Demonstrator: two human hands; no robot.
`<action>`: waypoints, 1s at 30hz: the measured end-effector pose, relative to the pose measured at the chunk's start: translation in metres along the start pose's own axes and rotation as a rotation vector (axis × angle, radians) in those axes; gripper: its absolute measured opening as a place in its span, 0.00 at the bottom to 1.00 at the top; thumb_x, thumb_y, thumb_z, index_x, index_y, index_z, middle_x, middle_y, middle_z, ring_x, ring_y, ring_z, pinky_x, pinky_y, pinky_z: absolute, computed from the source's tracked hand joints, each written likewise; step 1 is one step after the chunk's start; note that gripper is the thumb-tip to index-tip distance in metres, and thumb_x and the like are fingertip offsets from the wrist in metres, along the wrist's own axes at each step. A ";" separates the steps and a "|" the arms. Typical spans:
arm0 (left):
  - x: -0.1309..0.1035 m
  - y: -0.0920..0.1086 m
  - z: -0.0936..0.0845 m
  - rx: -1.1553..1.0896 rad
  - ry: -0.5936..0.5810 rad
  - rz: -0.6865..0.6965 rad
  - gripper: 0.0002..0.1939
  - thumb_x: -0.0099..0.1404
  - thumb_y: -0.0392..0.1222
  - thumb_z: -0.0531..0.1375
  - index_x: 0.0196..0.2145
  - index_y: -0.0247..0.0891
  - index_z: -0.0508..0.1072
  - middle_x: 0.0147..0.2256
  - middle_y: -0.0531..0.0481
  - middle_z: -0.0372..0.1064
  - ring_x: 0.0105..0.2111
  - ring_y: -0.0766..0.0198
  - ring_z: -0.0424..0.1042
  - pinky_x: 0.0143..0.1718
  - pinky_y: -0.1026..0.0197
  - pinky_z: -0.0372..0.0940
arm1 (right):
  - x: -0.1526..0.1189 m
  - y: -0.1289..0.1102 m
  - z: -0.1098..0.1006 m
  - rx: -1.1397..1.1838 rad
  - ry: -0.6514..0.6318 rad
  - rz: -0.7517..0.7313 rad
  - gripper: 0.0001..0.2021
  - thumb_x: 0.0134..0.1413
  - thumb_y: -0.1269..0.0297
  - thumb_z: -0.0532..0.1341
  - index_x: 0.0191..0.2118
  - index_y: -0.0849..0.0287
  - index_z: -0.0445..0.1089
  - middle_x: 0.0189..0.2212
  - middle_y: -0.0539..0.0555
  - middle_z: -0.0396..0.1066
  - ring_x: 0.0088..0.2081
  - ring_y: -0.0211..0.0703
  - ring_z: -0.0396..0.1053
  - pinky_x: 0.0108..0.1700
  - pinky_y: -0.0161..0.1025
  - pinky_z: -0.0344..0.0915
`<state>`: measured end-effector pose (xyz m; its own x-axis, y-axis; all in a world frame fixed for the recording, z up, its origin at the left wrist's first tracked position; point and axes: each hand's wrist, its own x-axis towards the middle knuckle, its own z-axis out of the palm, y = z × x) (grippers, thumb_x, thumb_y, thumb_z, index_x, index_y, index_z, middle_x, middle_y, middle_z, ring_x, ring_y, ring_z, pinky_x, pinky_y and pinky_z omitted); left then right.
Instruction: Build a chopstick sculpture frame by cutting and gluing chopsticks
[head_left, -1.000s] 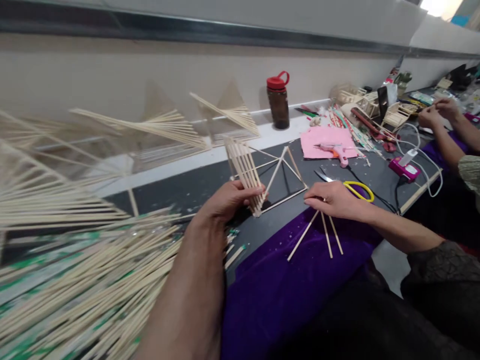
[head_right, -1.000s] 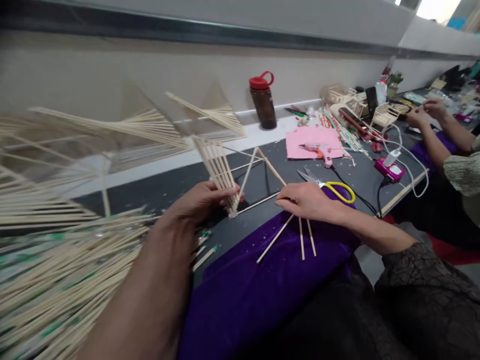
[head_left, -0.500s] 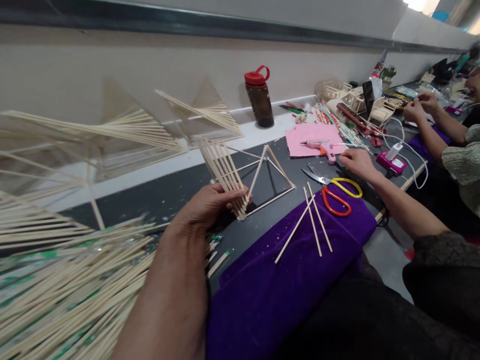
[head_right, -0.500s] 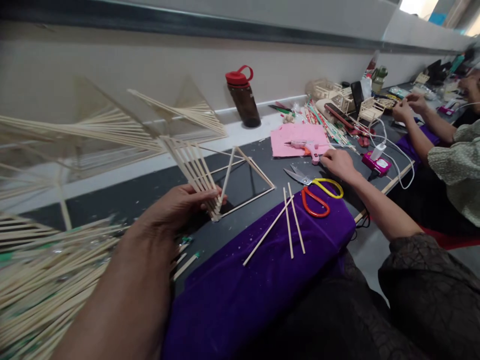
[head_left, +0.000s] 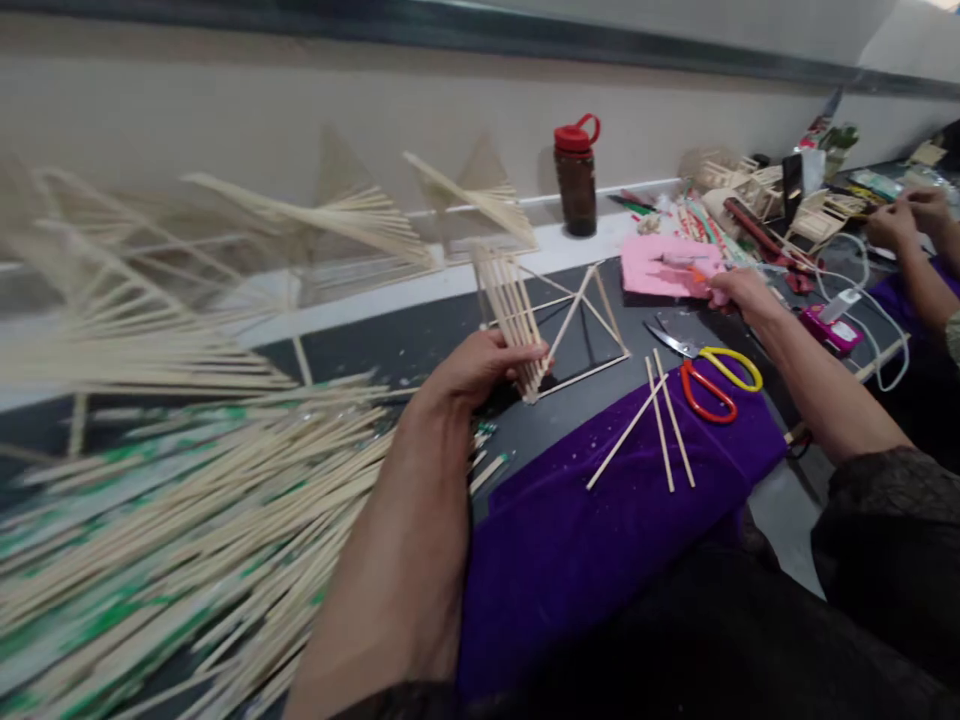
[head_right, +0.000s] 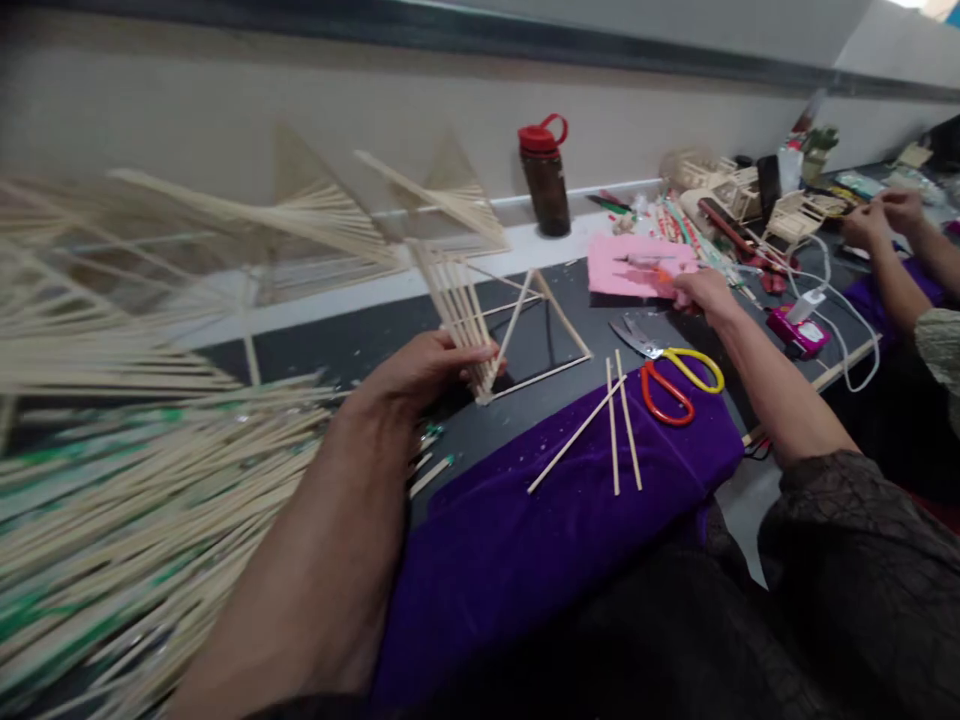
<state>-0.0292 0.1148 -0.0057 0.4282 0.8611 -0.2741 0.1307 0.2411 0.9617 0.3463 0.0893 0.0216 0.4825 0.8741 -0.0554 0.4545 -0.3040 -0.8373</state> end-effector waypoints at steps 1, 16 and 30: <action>0.000 -0.001 0.000 -0.009 -0.010 0.008 0.19 0.38 0.46 0.72 0.26 0.34 0.74 0.22 0.49 0.72 0.23 0.64 0.70 0.22 0.64 0.61 | -0.005 0.000 -0.004 0.060 0.016 -0.027 0.06 0.47 0.69 0.60 0.23 0.64 0.70 0.16 0.52 0.68 0.19 0.36 0.63 0.22 0.34 0.55; 0.003 -0.002 -0.001 0.008 -0.021 0.022 0.15 0.42 0.45 0.69 0.26 0.34 0.74 0.23 0.48 0.72 0.23 0.63 0.70 0.23 0.63 0.61 | -0.072 -0.037 -0.012 0.746 -0.091 -0.167 0.13 0.46 0.55 0.62 0.35 0.57 0.67 0.27 0.50 0.72 0.23 0.36 0.67 0.20 0.33 0.60; -0.001 0.004 0.002 -0.035 -0.116 0.082 0.12 0.44 0.42 0.68 0.25 0.34 0.72 0.20 0.52 0.68 0.21 0.68 0.66 0.22 0.65 0.57 | -0.178 -0.038 0.037 0.045 -0.524 -0.539 0.13 0.55 0.56 0.61 0.28 0.61 0.72 0.32 0.57 0.75 0.28 0.38 0.68 0.28 0.35 0.64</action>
<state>-0.0275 0.1141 -0.0017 0.5370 0.8214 -0.1922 0.0607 0.1897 0.9800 0.2154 -0.0412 0.0428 -0.2229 0.9667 0.1258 0.4906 0.2227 -0.8425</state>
